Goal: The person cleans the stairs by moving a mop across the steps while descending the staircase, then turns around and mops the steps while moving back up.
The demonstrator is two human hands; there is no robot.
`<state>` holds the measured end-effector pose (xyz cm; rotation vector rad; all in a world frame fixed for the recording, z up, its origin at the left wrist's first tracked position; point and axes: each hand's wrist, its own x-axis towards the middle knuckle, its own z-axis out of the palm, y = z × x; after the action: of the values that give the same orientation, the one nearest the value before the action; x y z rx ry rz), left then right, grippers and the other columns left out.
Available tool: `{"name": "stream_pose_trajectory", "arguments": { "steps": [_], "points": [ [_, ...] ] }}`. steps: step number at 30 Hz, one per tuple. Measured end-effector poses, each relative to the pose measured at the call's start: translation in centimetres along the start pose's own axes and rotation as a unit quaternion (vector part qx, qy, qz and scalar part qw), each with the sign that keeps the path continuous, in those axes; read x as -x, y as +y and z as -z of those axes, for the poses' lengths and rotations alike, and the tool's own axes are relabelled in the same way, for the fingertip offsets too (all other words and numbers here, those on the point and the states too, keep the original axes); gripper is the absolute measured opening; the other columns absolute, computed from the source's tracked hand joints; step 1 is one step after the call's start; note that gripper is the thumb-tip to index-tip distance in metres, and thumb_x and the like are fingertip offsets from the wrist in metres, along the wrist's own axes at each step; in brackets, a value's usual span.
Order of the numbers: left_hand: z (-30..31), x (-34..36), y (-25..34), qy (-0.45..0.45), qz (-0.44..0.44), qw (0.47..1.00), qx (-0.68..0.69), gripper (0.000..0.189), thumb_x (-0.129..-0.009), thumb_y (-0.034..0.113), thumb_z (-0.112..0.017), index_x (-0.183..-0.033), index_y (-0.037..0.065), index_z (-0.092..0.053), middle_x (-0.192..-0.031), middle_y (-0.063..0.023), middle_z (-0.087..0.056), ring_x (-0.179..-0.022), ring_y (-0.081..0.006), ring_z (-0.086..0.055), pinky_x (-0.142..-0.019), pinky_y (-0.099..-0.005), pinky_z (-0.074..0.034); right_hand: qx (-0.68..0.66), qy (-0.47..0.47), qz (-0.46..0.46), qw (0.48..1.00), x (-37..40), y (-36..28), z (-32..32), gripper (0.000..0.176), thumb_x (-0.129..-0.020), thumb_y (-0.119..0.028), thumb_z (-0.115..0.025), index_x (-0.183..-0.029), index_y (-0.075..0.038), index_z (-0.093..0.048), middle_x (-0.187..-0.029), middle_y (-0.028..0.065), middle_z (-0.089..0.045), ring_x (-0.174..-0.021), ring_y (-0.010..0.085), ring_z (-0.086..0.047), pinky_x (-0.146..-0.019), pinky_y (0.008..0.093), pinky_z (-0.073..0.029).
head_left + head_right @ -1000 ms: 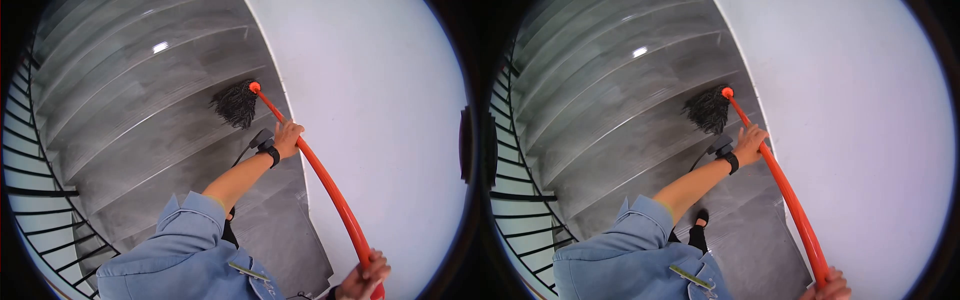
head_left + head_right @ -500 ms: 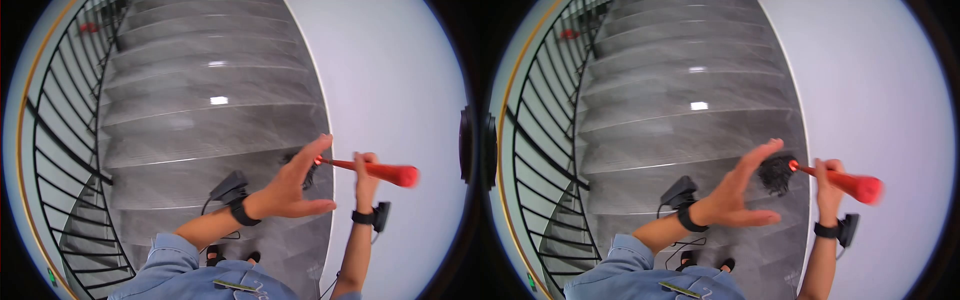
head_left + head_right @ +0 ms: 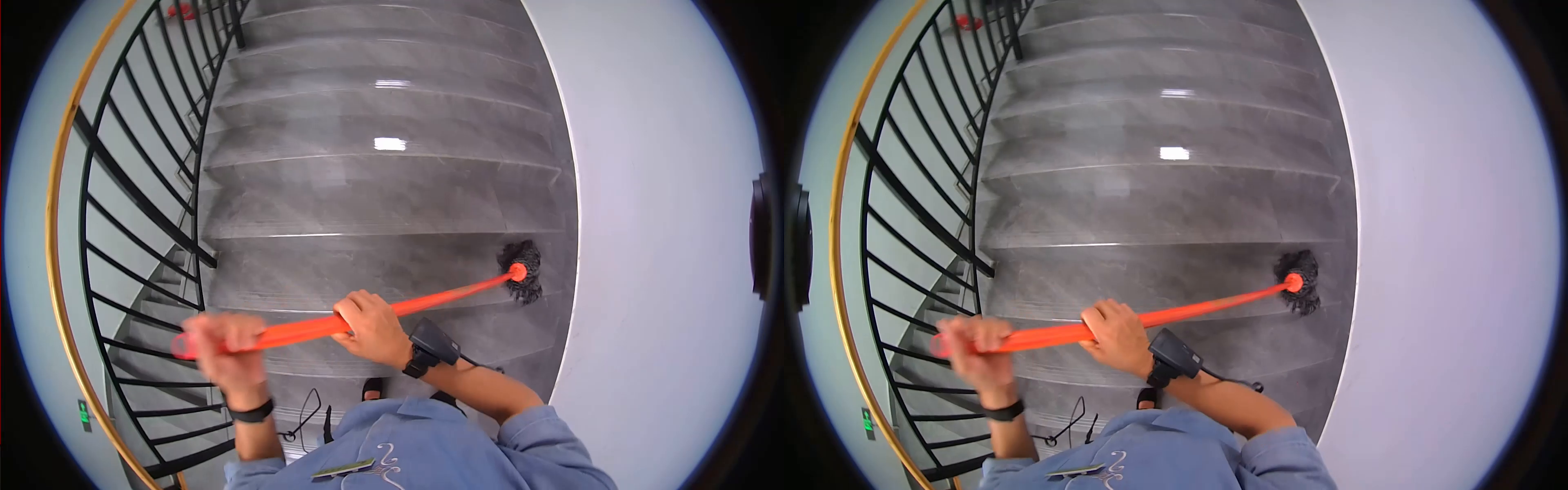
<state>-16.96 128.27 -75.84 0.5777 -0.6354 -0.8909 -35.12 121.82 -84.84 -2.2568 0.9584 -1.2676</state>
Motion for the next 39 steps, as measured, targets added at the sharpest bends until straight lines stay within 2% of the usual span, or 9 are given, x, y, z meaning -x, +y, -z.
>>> {"name": "stream_pose_trajectory", "arguments": {
  "steps": [8,9,11,16,20,27,29,38,39],
  "points": [
    [4.2,6.8,15.0,-0.151,-0.036,0.987,-0.038,0.027,-0.097,0.027,-0.045,-0.076,0.011,-0.039,-0.062,0.0019,-0.033,-0.055,-0.0090,-0.034,-0.063,-0.0260,-0.038,0.094,-0.054,-0.045,0.993,13.8,7.2,0.3,0.030,-0.077,-0.033,-0.068,-0.068,-0.009,-0.052,-0.064,0.0066,-0.054,-0.062,0.0283,-0.054,-0.054,0.0388,-0.039],
    [1.0,8.9,14.3,0.023,-0.113,0.993,-0.007,0.037,-0.088,0.032,-0.060,-0.065,0.010,-0.041,-0.054,0.0019,-0.035,-0.046,-0.0135,-0.036,-0.054,-0.0305,-0.038,0.093,-0.048,-0.053,0.993,14.5,7.1,0.9,0.030,-0.077,-0.033,-0.068,-0.068,-0.009,-0.052,-0.064,0.0066,-0.054,-0.062,0.0283,-0.054,-0.054,0.0388,-0.039],
    [0.4,11.1,15.2,-0.054,-0.080,0.994,0.046,0.038,-0.088,0.034,-0.061,-0.066,0.013,-0.038,-0.055,0.0038,-0.034,-0.049,-0.0101,-0.035,-0.056,-0.0268,-0.036,0.004,-0.188,-0.109,0.976,15.4,6.6,2.2,0.033,-0.079,-0.037,-0.065,-0.068,-0.008,-0.053,-0.060,0.0106,-0.056,-0.056,0.0331,-0.056,-0.051,0.0439,-0.041],
    [-1.5,15.6,10.4,-0.039,-0.066,0.995,0.062,0.040,-0.090,0.034,-0.057,-0.062,0.014,-0.035,-0.053,0.0038,-0.032,-0.047,-0.0104,-0.033,-0.052,-0.0258,-0.033,0.001,-0.266,-0.123,0.956,18.8,10.6,5.4,0.033,-0.078,-0.038,-0.062,-0.069,-0.007,-0.054,-0.058,0.0150,-0.058,-0.053,0.0380,-0.057,-0.051,0.0474,-0.044],
    [-6.2,20.4,-0.3,0.178,-0.060,0.977,-0.102,0.044,-0.090,0.034,-0.055,-0.057,0.016,-0.033,-0.053,0.0035,-0.032,-0.047,-0.0105,-0.031,-0.052,-0.0254,-0.031,0.034,-0.297,-0.108,0.948,21.8,18.2,13.5,0.026,-0.073,-0.030,-0.064,-0.071,-0.005,-0.055,-0.062,0.0169,-0.058,-0.061,0.0388,-0.059,-0.056,0.0475,-0.047],
    [-11.6,23.2,-13.2,-0.145,0.060,0.981,-0.112,0.033,-0.098,0.026,-0.041,-0.069,0.013,-0.031,-0.062,0.0003,-0.030,-0.062,-0.0138,-0.035,-0.082,-0.0348,-0.038,0.225,-0.171,-0.197,0.939,30.7,32.2,24.9,0.019,-0.072,-0.022,-0.064,-0.080,-0.006,-0.059,-0.084,0.0133,-0.063,-0.086,0.0356,-0.058,-0.071,0.0455,-0.048],
    [-12.6,21.3,-12.5,-0.138,0.065,0.981,-0.117,0.034,-0.098,0.027,-0.039,-0.068,0.013,-0.032,-0.062,-0.0002,-0.032,-0.061,-0.0137,-0.036,-0.079,-0.0347,-0.039,0.175,-0.033,-0.241,0.954,30.4,31.4,25.5,0.021,-0.070,-0.020,-0.067,-0.072,-0.007,-0.052,-0.075,0.0137,-0.057,-0.077,0.0356,-0.055,-0.066,0.0453,-0.044],
    [-10.1,11.6,-10.0,-0.071,0.086,0.983,-0.149,0.037,-0.099,0.027,-0.040,-0.066,0.014,-0.030,-0.056,0.0002,-0.030,-0.055,-0.0113,-0.034,-0.069,-0.0285,-0.040,0.208,-0.003,-0.332,0.920,30.3,25.7,21.4,0.023,-0.066,-0.024,-0.069,-0.066,-0.011,-0.049,-0.068,0.0060,-0.056,-0.073,0.0317,-0.055,-0.060,0.0457,-0.040],
    [-8.6,10.8,-9.8,-0.129,0.091,0.979,-0.126,0.029,-0.098,0.026,-0.043,-0.076,0.008,-0.049,-0.059,0.0006,-0.032,-0.057,-0.0107,-0.036,-0.069,-0.0264,-0.040,0.208,-0.011,-0.341,0.917,30.5,25.0,21.0,0.024,-0.065,-0.025,-0.069,-0.065,-0.012,-0.049,-0.067,0.0058,-0.056,-0.073,0.0312,-0.055,-0.060,0.0459,-0.040]
  ]
}}
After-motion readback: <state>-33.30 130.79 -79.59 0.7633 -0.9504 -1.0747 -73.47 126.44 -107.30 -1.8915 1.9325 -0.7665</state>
